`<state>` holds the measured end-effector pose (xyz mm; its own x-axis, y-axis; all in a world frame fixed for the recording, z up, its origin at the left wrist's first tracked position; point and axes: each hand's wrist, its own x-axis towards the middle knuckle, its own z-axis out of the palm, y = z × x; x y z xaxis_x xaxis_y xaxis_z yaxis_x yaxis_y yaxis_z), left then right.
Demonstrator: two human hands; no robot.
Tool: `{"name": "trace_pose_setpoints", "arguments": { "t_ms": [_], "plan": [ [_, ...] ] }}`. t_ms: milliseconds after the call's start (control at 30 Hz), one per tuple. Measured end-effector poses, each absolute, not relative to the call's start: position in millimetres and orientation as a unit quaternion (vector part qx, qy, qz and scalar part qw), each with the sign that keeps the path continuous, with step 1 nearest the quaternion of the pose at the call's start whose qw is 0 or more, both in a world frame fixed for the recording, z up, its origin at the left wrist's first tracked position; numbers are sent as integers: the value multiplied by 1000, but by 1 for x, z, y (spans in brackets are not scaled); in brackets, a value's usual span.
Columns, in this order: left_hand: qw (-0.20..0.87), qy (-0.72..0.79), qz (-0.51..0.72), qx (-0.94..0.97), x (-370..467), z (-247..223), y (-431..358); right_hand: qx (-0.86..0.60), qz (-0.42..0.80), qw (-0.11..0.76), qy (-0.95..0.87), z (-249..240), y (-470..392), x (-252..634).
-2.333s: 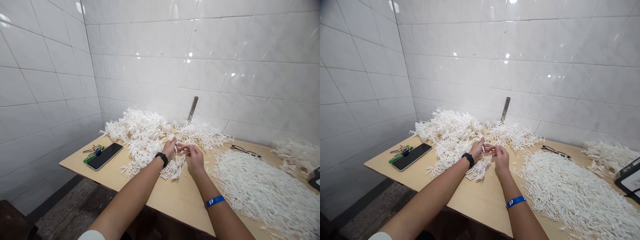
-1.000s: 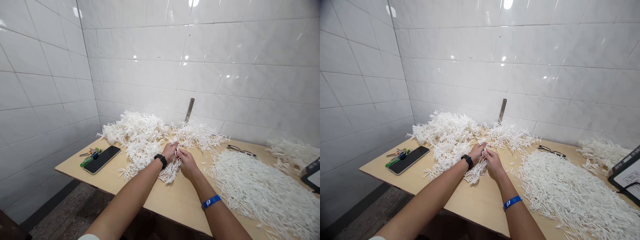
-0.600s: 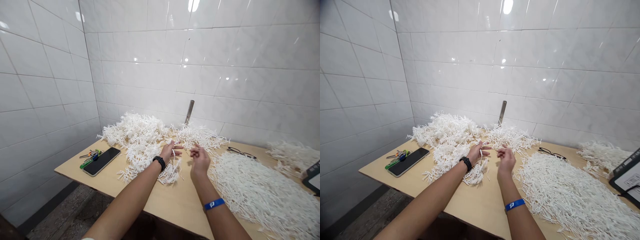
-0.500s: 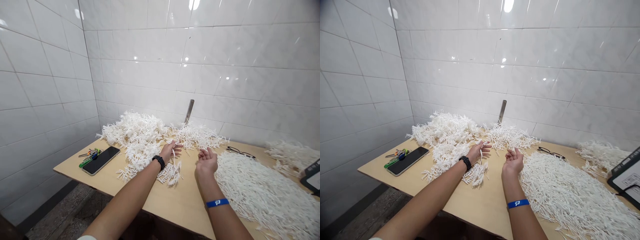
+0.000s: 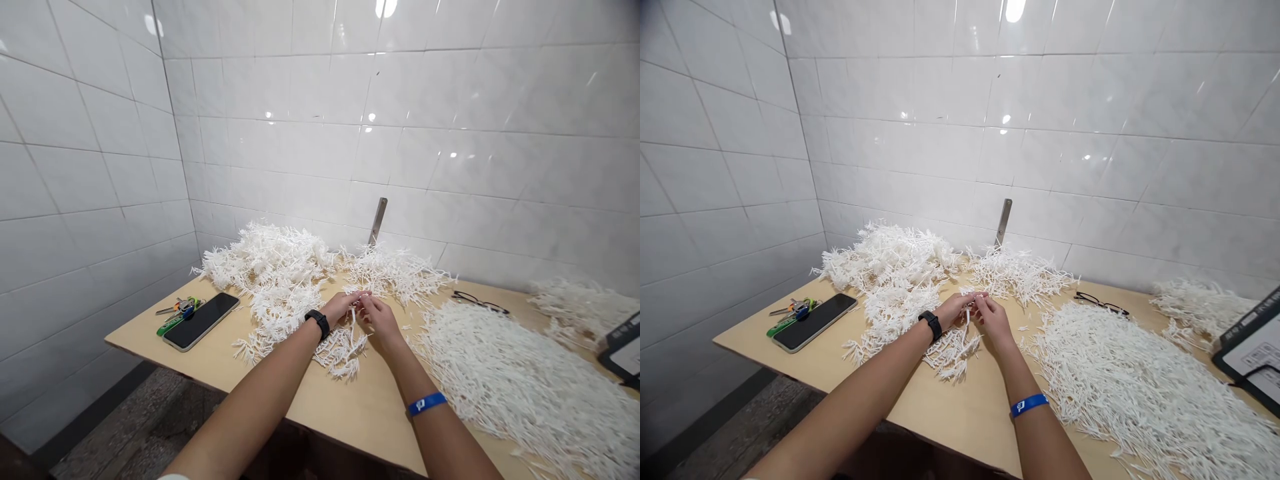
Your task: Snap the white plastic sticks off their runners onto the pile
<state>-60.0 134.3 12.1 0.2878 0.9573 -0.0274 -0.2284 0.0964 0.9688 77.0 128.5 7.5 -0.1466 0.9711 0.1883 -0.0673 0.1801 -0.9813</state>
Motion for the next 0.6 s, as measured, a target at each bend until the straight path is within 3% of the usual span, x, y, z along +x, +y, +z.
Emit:
{"name": "trace_pose_setpoints", "arguments": {
  "t_ms": [100,267,600],
  "plan": [
    [631,374,442,516,-60,13,134,-383,482,502,-608,5,130,79],
    [584,342,505,536,-58,11,135,-358,473,495,-635,3,127,74],
    [529,392,528,536,-52,12,134,-345,535,470,-611,8,113,66]
  ]
}}
